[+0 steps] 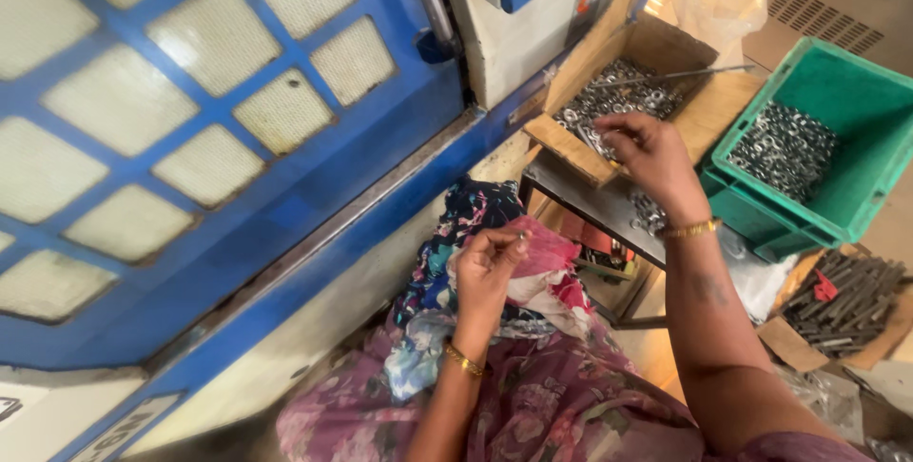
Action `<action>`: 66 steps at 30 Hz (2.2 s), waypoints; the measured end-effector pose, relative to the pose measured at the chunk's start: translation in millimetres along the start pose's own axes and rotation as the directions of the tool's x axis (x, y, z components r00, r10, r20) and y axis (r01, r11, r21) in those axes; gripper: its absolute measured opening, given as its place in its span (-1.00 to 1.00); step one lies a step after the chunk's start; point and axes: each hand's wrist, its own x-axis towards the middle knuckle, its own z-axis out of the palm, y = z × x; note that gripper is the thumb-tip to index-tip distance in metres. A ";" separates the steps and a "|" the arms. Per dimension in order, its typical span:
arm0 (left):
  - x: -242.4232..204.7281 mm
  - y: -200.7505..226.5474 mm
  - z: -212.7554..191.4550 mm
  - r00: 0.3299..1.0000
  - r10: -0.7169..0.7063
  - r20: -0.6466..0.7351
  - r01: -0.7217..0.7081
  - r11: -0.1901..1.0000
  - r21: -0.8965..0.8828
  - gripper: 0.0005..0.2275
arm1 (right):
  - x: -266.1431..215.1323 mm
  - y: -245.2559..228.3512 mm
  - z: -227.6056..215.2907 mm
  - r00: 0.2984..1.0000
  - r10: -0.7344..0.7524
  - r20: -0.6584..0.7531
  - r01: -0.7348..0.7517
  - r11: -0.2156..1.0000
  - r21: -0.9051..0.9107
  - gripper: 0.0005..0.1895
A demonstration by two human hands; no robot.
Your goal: The person sits on the floor and repeatedly picks up small metal washers, inserts them into a machine, closes the door, and retrieves them. The person wipes the washers with a cloth and places them into a green bin.
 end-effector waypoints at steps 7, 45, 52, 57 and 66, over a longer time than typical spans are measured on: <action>4.0 0.2 -1.9 0.998 0.063 -0.027 -0.064 0.998 -0.012 -0.85 | 70.0 119.2 40.1 0.971 0.236 0.047 -0.210 0.927 -0.310 -0.75; -11.6 71.6 -41.2 0.910 0.366 -0.195 -0.331 0.924 0.189 -0.75 | -36.0 -87.2 105.4 0.932 -0.259 0.254 -0.185 0.263 0.947 -0.75; -25.2 87.4 -42.0 0.916 0.325 -0.235 -0.293 0.943 0.161 -0.75 | -48.6 -102.3 115.5 0.904 -0.356 0.236 -0.131 0.296 0.946 -0.72; -25.4 88.7 -42.0 0.928 0.304 -0.216 -0.296 0.953 0.069 -0.74 | -52.0 -100.0 114.2 0.904 -0.385 0.185 -0.028 0.378 0.925 -0.71; -28.9 97.2 -43.9 0.896 0.389 -0.215 -0.286 0.876 0.389 -0.71 | -52.0 -96.8 109.1 0.869 -0.468 0.161 0.151 0.562 0.814 -0.73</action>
